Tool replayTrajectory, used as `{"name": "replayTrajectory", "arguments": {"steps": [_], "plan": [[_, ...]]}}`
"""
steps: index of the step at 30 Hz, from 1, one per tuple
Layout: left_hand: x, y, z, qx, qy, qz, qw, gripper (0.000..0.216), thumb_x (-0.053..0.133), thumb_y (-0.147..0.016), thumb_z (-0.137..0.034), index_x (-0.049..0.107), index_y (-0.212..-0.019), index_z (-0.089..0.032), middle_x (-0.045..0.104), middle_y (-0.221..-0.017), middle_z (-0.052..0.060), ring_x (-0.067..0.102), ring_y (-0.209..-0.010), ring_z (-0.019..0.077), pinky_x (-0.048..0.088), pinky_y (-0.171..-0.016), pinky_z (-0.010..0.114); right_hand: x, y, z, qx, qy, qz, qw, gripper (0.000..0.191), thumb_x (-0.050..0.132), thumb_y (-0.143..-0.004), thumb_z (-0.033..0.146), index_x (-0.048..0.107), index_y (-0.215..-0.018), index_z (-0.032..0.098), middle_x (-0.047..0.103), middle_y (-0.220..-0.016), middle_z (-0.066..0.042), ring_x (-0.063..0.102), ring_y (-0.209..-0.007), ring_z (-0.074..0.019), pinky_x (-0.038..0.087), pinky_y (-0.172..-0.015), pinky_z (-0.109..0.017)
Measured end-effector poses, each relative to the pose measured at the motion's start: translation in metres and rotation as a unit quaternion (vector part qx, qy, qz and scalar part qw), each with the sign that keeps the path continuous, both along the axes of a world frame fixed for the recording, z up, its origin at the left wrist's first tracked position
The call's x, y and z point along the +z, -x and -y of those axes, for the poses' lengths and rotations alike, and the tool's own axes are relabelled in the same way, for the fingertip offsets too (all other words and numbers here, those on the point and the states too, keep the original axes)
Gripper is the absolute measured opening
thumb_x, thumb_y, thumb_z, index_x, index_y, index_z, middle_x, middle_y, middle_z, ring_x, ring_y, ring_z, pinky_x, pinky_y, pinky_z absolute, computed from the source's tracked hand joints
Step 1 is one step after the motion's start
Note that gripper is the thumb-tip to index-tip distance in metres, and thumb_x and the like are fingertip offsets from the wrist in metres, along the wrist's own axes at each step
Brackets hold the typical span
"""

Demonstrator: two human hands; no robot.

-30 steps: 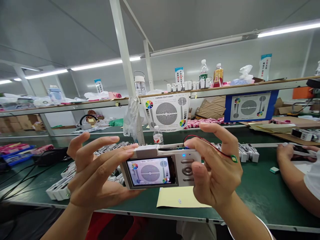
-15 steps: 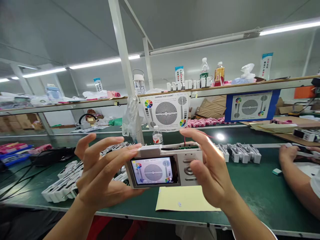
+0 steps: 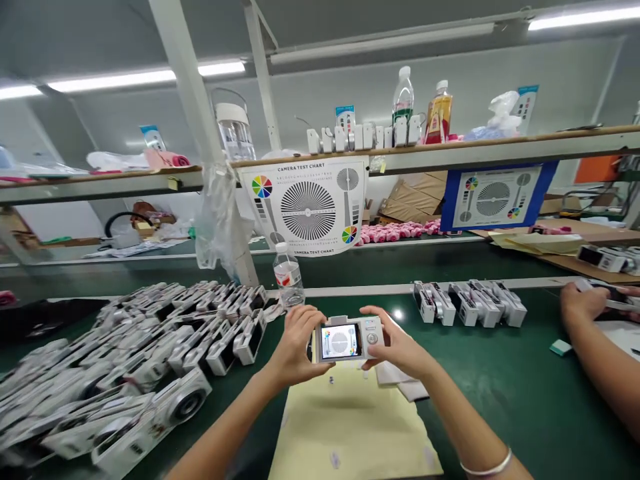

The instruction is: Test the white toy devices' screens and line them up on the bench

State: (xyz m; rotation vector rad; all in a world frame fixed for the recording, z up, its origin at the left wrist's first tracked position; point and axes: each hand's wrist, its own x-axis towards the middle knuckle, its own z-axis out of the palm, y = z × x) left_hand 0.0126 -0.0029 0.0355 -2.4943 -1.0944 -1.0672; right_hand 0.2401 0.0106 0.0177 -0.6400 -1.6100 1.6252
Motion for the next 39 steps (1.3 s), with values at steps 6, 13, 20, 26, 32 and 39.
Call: {"name": "replayTrajectory", "arguments": {"steps": [6,13,20,26,32,39], "plan": [[-0.063,-0.008,-0.034,-0.016,0.102,0.005,0.995,0.050,0.064,-0.050,-0.022,0.041,-0.094,-0.018,0.052,-0.093,0.006,0.047,-0.094,0.0243,0.032,-0.091,0.046,-0.054,0.001,-0.024,-0.025,0.115,0.020,0.993,0.053,0.062,-0.067,0.017,0.033,-0.110,0.027,0.049,-0.102,-0.003,0.054,-0.086,-0.0152,0.053,-0.068,-0.031],[-0.072,-0.004,-0.030,-0.009,0.140,0.018,0.990,0.048,0.058,-0.057,-0.018,0.038,-0.101,-0.019,0.051,-0.099,0.007,0.045,-0.098,0.0247,0.030,-0.092,0.045,-0.065,0.003,-0.024,-0.048,0.137,0.012,0.989,0.049,0.061,-0.068,0.012,0.038,-0.108,0.028,0.043,-0.110,-0.003,0.052,-0.086,-0.0132,0.053,-0.071,-0.032],[-0.074,-0.004,-0.032,-0.014,0.166,0.030,0.986,0.050,0.059,-0.060,-0.020,0.037,-0.105,-0.019,0.049,-0.101,0.007,0.044,-0.098,0.0246,0.032,-0.089,0.043,-0.067,-0.007,-0.029,0.034,0.240,-0.067,0.968,0.044,0.060,-0.077,0.021,0.039,-0.114,0.034,0.047,-0.113,-0.001,0.058,-0.095,-0.0168,0.049,-0.084,-0.039],[-0.076,-0.002,-0.032,-0.023,0.191,0.039,0.980,0.052,0.060,-0.060,-0.020,0.035,-0.105,-0.019,0.047,-0.103,0.008,0.043,-0.100,0.0247,0.033,-0.089,0.042,-0.067,-0.006,-0.029,0.022,0.243,-0.086,0.966,0.036,0.056,-0.080,0.020,0.043,-0.111,0.034,0.048,-0.113,-0.001,0.059,-0.094,-0.0170,0.051,-0.081,-0.037],[-0.077,-0.003,-0.032,-0.023,0.192,0.040,0.980,0.052,0.061,-0.061,-0.021,0.035,-0.106,-0.019,0.047,-0.104,0.008,0.042,-0.101,0.0250,0.033,-0.090,0.042,-0.064,-0.007,-0.030,0.025,0.251,-0.084,0.964,0.044,0.059,-0.077,0.020,0.041,-0.116,0.032,0.048,-0.114,-0.003,0.058,-0.094,-0.0178,0.050,-0.083,-0.041],[-0.077,-0.002,-0.033,-0.018,0.201,0.035,0.979,0.053,0.062,-0.062,-0.022,0.035,-0.108,-0.019,0.047,-0.106,0.008,0.042,-0.103,0.0251,0.032,-0.092,0.042,-0.066,-0.007,-0.031,0.016,0.257,-0.085,0.963,0.045,0.059,-0.076,0.020,0.040,-0.116,0.032,0.050,-0.113,-0.003,0.058,-0.093,-0.0175,0.051,-0.080,-0.041]]}}
